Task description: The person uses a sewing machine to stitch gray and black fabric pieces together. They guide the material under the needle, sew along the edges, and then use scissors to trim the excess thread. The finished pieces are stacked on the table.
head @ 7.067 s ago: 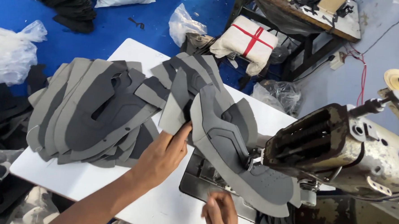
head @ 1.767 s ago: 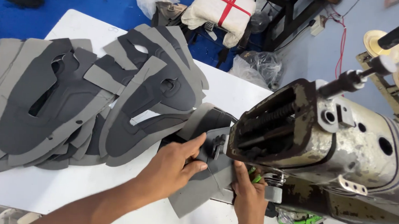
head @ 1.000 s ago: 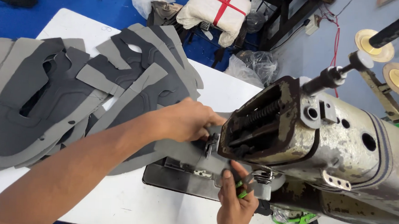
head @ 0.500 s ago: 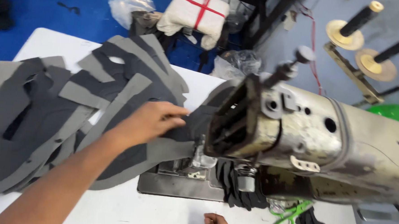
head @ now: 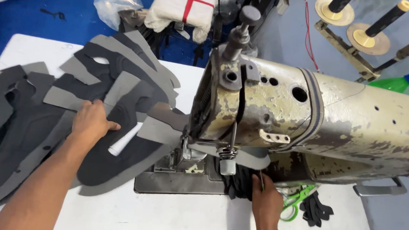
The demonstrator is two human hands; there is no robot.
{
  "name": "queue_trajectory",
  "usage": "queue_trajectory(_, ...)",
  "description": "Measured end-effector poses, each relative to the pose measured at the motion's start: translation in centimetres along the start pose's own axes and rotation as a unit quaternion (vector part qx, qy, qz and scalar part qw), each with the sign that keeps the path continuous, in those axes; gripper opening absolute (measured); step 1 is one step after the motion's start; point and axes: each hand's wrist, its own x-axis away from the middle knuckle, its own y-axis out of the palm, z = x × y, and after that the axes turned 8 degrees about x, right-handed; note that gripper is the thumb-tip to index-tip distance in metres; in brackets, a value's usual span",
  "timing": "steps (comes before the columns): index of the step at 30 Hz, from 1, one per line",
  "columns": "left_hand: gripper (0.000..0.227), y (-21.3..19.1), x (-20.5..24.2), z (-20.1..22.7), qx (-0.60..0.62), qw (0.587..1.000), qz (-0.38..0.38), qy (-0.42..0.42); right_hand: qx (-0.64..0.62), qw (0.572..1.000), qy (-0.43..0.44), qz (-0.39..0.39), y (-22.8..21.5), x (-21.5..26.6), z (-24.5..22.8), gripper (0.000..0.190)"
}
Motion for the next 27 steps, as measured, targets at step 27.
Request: queue_trajectory(27,0.037,-13.1,14.2,8.9,0.251,0.957,-0.102,0.103,0.063,0.992,0.026,-0.107,-1.4,-0.5,0.8,0.030)
